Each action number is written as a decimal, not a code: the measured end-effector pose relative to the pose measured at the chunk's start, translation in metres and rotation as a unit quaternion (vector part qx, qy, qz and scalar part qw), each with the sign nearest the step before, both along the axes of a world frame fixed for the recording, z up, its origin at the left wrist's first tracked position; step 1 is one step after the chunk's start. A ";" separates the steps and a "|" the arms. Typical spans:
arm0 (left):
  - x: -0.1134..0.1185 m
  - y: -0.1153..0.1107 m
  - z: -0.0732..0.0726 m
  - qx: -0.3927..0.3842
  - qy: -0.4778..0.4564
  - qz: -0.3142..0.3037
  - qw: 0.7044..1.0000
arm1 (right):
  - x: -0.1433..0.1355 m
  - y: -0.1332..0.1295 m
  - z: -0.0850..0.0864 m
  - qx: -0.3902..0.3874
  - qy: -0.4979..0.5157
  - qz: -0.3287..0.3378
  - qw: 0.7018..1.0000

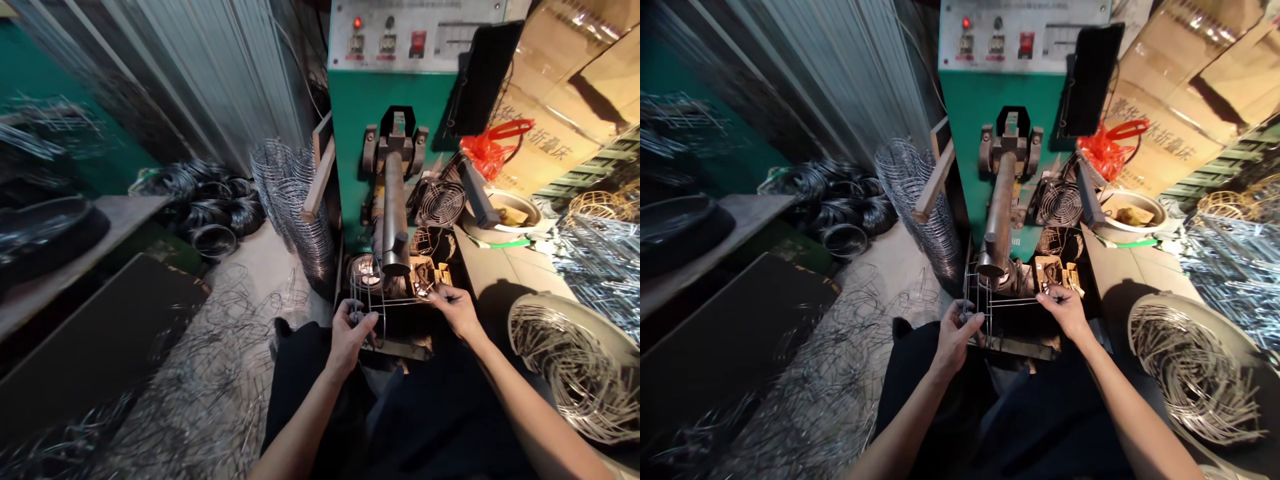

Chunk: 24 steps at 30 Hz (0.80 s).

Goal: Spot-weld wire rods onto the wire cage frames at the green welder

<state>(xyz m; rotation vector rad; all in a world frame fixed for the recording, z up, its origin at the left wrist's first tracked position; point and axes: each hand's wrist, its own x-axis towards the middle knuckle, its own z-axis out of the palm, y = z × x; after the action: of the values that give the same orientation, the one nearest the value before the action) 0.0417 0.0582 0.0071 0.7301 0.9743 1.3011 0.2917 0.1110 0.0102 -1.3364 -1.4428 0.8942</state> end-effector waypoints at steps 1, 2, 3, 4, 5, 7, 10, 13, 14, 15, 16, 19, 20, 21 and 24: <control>0.001 0.001 -0.001 0.002 -0.002 0.001 1.000 | 0.001 0.001 -0.001 -0.001 -0.003 -0.001 1.000; 0.001 0.002 -0.001 0.002 -0.004 0.002 1.000 | 0.001 0.002 -0.002 0.000 -0.004 -0.003 1.000; 0.001 0.003 -0.002 0.000 -0.006 0.004 1.000 | 0.001 0.002 -0.003 0.000 -0.005 -0.004 1.000; 0.001 0.003 -0.002 -0.002 -0.009 0.006 1.000 | 0.001 0.003 -0.003 0.002 -0.005 -0.007 1.000; 0.001 0.004 -0.002 -0.005 -0.011 0.006 1.000 | 0.001 0.003 -0.004 0.004 -0.003 -0.010 1.000; 0.002 0.005 -0.002 -0.011 -0.013 0.004 1.000 | 0.001 0.004 -0.003 0.006 -0.002 -0.013 1.000; 0.002 0.006 0.000 -0.016 -0.008 0.007 1.000 | 0.001 0.005 -0.001 0.007 -0.005 -0.013 1.000; 0.003 0.008 0.002 -0.018 -0.007 0.008 1.000 | 0.001 0.007 0.001 0.007 -0.007 -0.007 1.000; 0.003 0.009 0.002 -0.018 -0.009 0.007 1.000 | 0.002 0.008 0.001 0.006 -0.007 -0.008 1.000; 0.003 0.010 0.002 -0.018 -0.011 0.007 1.000 | 0.003 0.009 0.000 0.006 -0.006 -0.009 1.000; 0.004 0.012 0.003 -0.018 -0.014 0.007 1.000 | 0.004 0.010 0.000 0.006 -0.005 -0.011 1.000; 0.005 0.016 0.002 -0.014 -0.018 0.010 1.000 | 0.006 0.013 -0.002 0.004 0.003 -0.012 1.000; 0.005 0.018 0.001 -0.012 -0.016 0.008 1.000 | 0.006 0.014 -0.002 0.002 0.005 -0.010 1.000; 0.005 0.019 0.000 -0.010 -0.015 0.007 1.000 | 0.006 0.015 -0.002 0.001 0.006 -0.009 1.000; 0.005 0.022 -0.001 -0.009 -0.014 0.001 1.000 | 0.005 0.018 0.001 0.001 0.003 -0.003 1.000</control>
<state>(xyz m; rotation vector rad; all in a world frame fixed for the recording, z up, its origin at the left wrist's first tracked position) 0.0469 0.0803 0.0063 0.6967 0.9625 1.2991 0.2971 0.1288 0.0112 -1.3351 -1.4343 0.8911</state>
